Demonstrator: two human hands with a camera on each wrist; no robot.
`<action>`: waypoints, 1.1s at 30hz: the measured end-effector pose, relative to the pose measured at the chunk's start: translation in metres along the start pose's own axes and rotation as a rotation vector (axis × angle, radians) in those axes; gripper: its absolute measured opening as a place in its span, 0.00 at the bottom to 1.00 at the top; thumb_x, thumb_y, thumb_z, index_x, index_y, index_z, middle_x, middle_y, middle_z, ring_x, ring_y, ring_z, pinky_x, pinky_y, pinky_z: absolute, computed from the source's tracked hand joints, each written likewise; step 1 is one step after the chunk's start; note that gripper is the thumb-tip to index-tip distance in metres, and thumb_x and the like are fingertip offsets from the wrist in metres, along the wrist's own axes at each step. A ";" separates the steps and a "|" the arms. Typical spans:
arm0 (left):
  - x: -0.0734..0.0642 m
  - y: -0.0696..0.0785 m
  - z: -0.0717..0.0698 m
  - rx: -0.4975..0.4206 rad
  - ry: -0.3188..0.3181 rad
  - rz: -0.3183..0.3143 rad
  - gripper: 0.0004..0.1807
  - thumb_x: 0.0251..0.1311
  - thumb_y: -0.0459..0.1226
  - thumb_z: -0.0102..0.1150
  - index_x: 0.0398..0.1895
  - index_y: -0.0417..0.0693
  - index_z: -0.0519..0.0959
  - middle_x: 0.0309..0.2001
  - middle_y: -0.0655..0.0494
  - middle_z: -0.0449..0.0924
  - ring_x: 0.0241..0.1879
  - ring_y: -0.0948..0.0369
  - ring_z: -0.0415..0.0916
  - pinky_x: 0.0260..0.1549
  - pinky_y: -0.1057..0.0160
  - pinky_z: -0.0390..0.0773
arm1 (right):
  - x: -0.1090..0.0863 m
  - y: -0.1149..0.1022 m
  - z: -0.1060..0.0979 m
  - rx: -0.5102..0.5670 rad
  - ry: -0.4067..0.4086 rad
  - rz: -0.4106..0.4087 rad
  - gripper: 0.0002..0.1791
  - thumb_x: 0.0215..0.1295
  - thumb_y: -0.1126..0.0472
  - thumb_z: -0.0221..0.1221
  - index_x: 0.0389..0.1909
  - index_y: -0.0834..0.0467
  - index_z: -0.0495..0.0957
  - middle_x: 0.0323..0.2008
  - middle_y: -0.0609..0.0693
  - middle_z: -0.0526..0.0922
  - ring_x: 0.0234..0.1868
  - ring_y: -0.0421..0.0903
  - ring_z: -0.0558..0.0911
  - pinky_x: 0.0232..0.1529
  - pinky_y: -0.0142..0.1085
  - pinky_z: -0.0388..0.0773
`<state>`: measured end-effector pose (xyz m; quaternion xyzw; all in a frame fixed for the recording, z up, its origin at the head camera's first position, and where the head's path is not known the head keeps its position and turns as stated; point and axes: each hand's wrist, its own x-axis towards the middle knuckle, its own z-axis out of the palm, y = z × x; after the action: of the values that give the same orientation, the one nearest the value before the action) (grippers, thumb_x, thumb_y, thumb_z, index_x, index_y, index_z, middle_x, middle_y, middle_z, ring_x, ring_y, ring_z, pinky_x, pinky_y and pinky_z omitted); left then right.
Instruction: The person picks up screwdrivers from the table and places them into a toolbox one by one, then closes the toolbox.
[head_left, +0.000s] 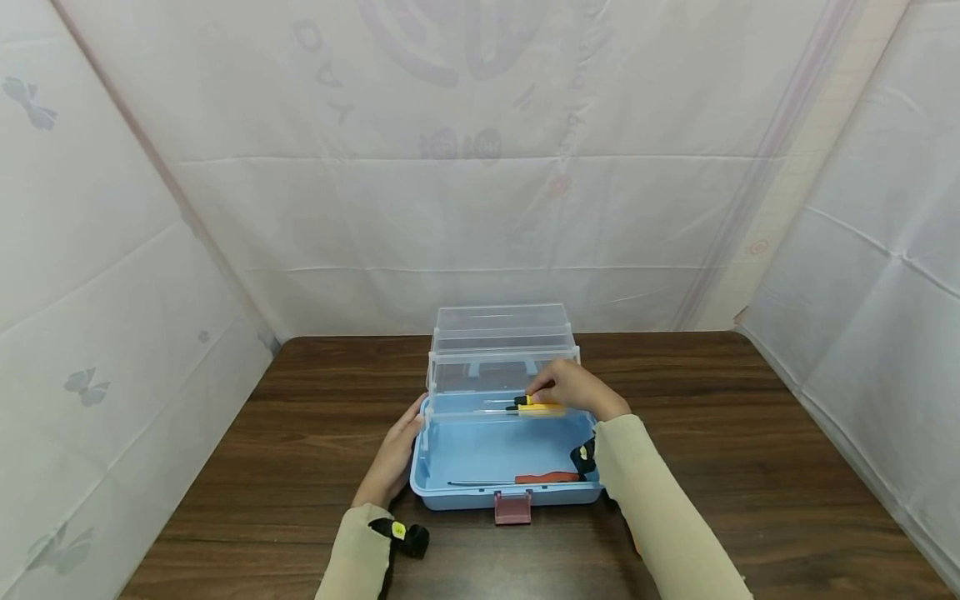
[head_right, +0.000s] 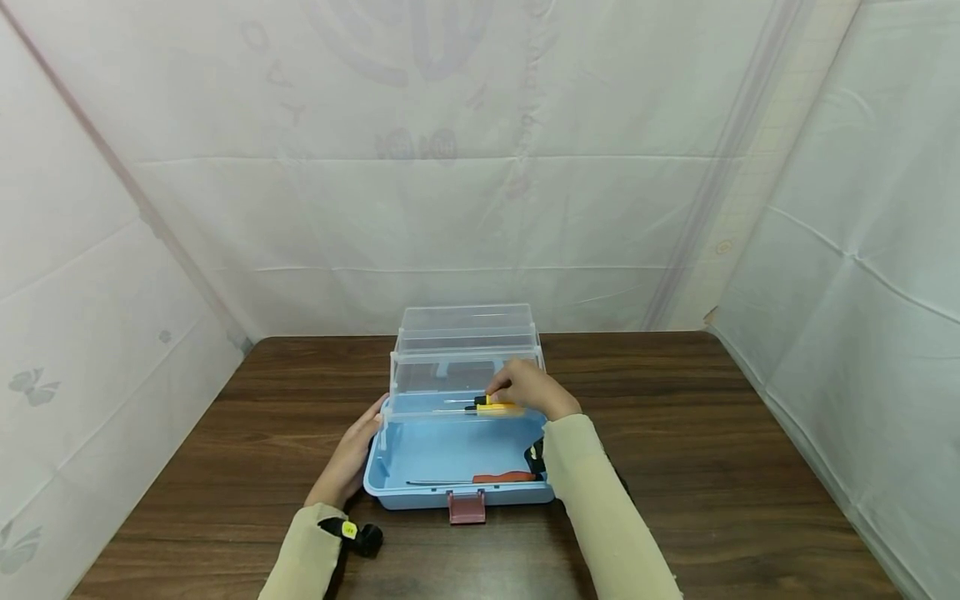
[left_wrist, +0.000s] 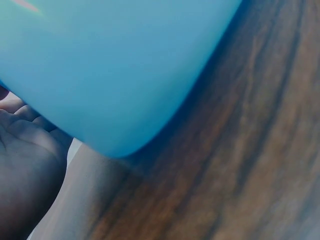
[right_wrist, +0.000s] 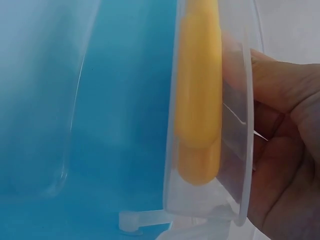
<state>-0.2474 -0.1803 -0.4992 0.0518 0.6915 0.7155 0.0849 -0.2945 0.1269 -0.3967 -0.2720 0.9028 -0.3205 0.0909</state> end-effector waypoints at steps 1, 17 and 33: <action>0.000 0.000 0.000 0.000 0.002 0.001 0.30 0.74 0.48 0.37 0.76 0.54 0.51 0.77 0.50 0.46 0.76 0.49 0.41 0.71 0.43 0.47 | 0.000 0.000 0.000 0.000 -0.001 0.004 0.09 0.65 0.66 0.59 0.40 0.61 0.86 0.42 0.54 0.86 0.42 0.46 0.82 0.46 0.41 0.82; 0.002 0.000 0.001 0.010 -0.004 0.002 0.30 0.75 0.48 0.37 0.76 0.52 0.50 0.77 0.48 0.45 0.76 0.48 0.41 0.71 0.43 0.47 | -0.001 -0.003 -0.003 -0.024 -0.022 0.046 0.09 0.66 0.66 0.58 0.41 0.61 0.86 0.41 0.53 0.86 0.41 0.44 0.82 0.46 0.41 0.82; 0.003 0.000 0.002 0.005 -0.005 0.002 0.29 0.75 0.47 0.36 0.76 0.53 0.50 0.77 0.49 0.45 0.76 0.49 0.41 0.71 0.44 0.47 | -0.002 -0.002 -0.005 -0.007 -0.009 0.072 0.09 0.66 0.63 0.59 0.43 0.59 0.85 0.40 0.51 0.86 0.36 0.42 0.80 0.45 0.40 0.82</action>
<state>-0.2502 -0.1777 -0.4992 0.0545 0.6930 0.7137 0.0857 -0.2940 0.1297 -0.3913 -0.2413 0.9127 -0.3125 0.1054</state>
